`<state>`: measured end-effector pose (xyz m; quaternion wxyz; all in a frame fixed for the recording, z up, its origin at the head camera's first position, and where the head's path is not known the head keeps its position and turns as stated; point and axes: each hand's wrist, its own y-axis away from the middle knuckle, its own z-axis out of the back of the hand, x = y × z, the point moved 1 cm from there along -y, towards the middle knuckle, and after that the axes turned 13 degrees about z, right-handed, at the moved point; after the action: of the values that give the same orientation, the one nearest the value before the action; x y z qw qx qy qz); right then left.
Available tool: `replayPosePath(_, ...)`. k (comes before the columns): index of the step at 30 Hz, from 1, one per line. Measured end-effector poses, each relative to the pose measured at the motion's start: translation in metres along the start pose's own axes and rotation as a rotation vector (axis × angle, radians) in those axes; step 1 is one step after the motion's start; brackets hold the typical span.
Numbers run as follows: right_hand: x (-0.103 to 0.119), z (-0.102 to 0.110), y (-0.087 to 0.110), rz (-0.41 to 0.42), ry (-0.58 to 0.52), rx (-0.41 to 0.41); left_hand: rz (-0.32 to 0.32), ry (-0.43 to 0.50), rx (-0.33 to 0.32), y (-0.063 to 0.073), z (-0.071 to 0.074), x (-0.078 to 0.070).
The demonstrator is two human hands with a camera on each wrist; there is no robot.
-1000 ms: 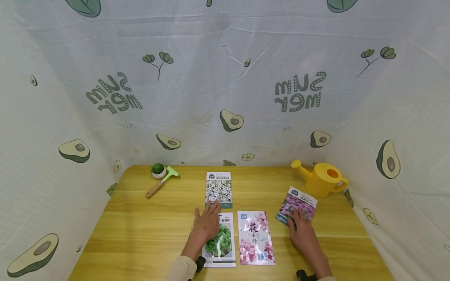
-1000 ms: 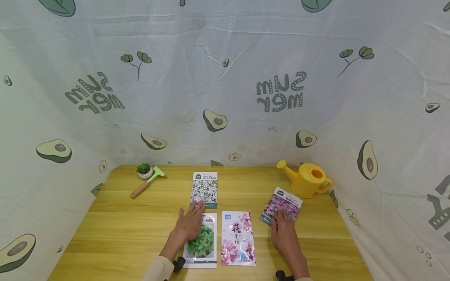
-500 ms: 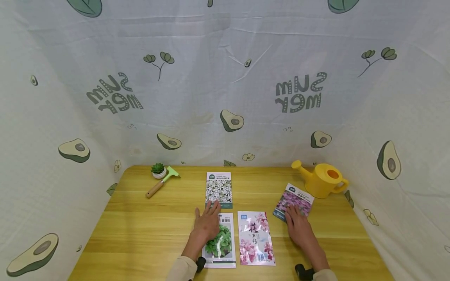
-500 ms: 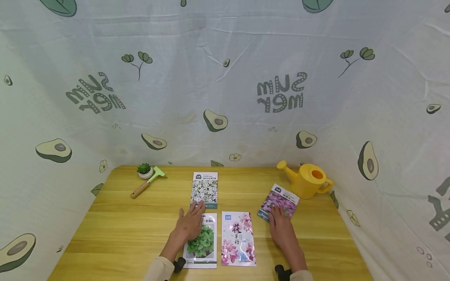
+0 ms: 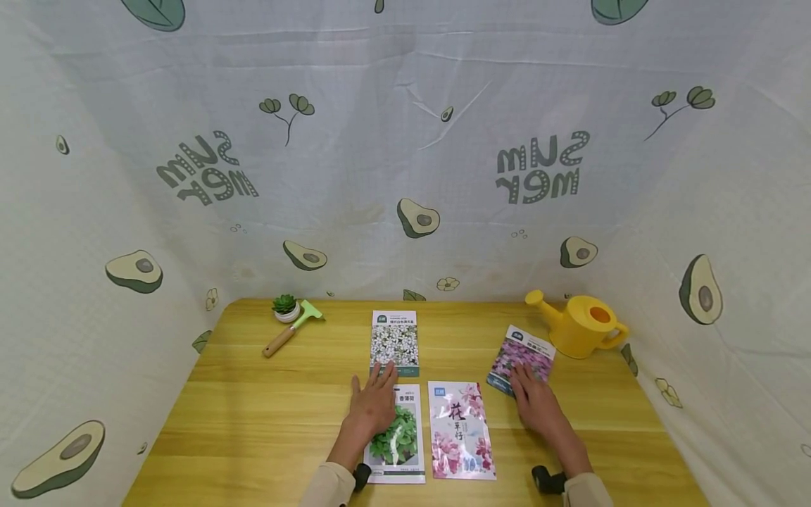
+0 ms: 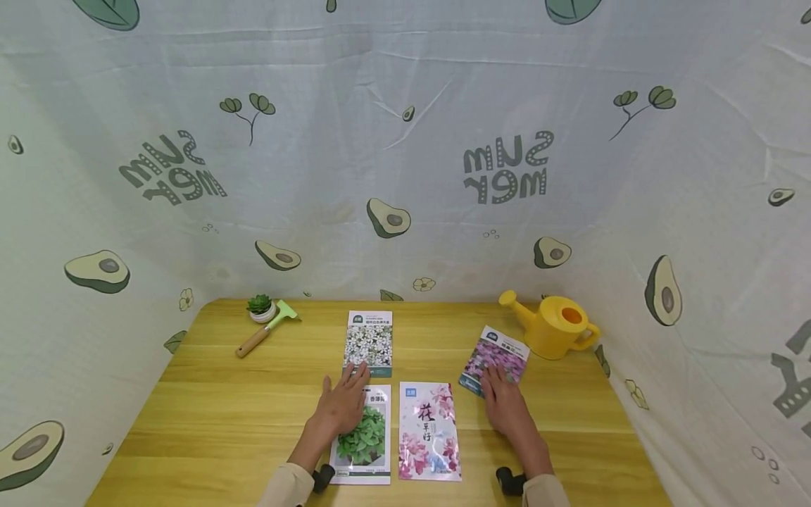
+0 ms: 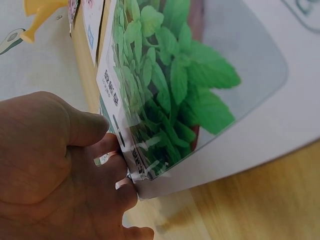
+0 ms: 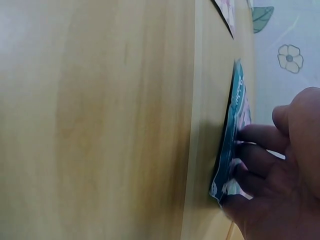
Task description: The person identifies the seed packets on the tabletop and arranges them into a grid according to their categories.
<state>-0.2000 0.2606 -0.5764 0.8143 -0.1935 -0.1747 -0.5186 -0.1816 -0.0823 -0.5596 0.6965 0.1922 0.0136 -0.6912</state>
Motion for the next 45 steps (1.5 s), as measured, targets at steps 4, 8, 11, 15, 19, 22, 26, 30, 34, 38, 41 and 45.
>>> replayPosePath(4,-0.001,0.000,-0.004,-0.009,-0.008,0.017,0.000,-0.003,-0.004,-0.001,-0.001,0.000)
replayPosePath(8,-0.001,0.000,-0.009,-0.035,-0.032,0.038,0.002,-0.003,-0.001,-0.003,-0.003,0.001)
replayPosePath(11,-0.001,0.000,-0.012,-0.064,-0.052,0.056,0.006,-0.002,-0.001,-0.003,-0.003,0.001)
replayPosePath(15,-0.002,-0.001,-0.015,-0.083,-0.059,0.070,0.005,-0.013,-0.010,-0.004,-0.004,0.001)
replayPosePath(19,-0.003,-0.003,-0.018,-0.065,-0.064,0.053,0.008,-0.017,-0.011,-0.004,-0.005,0.001)
replayPosePath(22,-0.003,-0.005,-0.020,-0.061,-0.066,0.047,0.011,-0.019,-0.008,-0.003,-0.004,0.001)
replayPosePath(26,-0.002,-0.005,-0.023,-0.068,-0.066,0.051,0.007,-0.016,-0.012,-0.001,-0.004,0.001)
replayPosePath(30,0.001,-0.005,-0.026,-0.074,-0.065,0.068,0.007,-0.014,-0.013,-0.001,-0.003,0.001)
replayPosePath(34,0.003,-0.006,-0.028,-0.075,-0.065,0.086,0.010,-0.014,-0.009,-0.003,-0.005,0.002)
replayPosePath(38,0.005,-0.007,-0.031,-0.053,-0.064,0.070,0.015,-0.014,-0.007,-0.004,-0.004,0.002)
replayPosePath(41,0.005,-0.008,-0.033,-0.040,-0.062,0.056,0.017,-0.015,-0.008,-0.003,-0.003,0.001)
replayPosePath(45,0.006,-0.009,-0.035,-0.036,-0.067,0.055,0.017,-0.027,-0.009,-0.002,-0.002,0.000)
